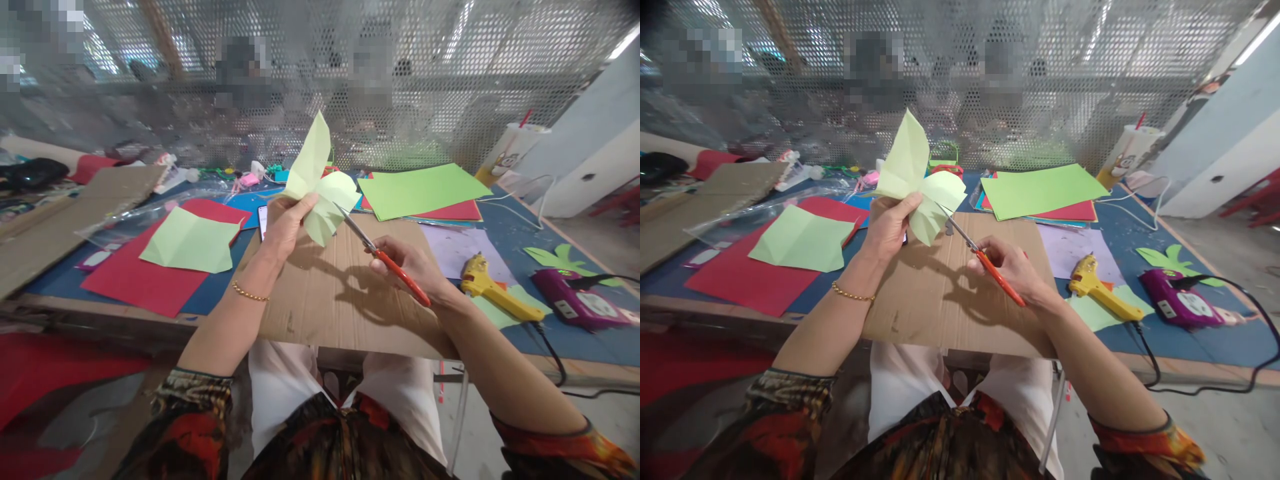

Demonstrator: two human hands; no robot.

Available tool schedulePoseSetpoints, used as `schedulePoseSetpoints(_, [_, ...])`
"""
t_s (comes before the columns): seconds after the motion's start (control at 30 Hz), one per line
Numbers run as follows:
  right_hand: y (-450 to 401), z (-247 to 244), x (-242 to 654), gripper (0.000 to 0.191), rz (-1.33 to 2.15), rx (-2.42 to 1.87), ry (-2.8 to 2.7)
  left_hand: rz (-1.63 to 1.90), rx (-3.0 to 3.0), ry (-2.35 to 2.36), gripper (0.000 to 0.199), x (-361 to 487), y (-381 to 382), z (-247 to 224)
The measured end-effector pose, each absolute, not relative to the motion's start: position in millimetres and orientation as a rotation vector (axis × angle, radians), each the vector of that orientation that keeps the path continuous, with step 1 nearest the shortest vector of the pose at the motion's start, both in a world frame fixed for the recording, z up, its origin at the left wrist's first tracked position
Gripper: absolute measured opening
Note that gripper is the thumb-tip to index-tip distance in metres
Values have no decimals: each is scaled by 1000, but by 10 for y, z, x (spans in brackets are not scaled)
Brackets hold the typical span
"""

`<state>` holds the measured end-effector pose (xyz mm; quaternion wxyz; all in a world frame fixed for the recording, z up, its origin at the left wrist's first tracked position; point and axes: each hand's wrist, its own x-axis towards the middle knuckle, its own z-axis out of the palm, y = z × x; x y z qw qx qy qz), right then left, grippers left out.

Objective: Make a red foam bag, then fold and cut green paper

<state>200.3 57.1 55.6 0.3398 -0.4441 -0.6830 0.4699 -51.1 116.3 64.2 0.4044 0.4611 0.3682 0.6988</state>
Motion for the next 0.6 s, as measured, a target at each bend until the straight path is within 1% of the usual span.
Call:
schedulePoseSetpoints(0.23, [596,520,2014,65,1239,-1133,-1771,1758,1154,933,45,-515,1169,630])
schedulePoseSetpoints(0.47, [600,529,2019,69,1232,-1161,-1770,1763,1186,942,44,-521,1171,632])
schedulePoseSetpoints(0.6, [628,472,2037,68,1209,-1135,-1786,1754,1174,922,44,-522,1167,630])
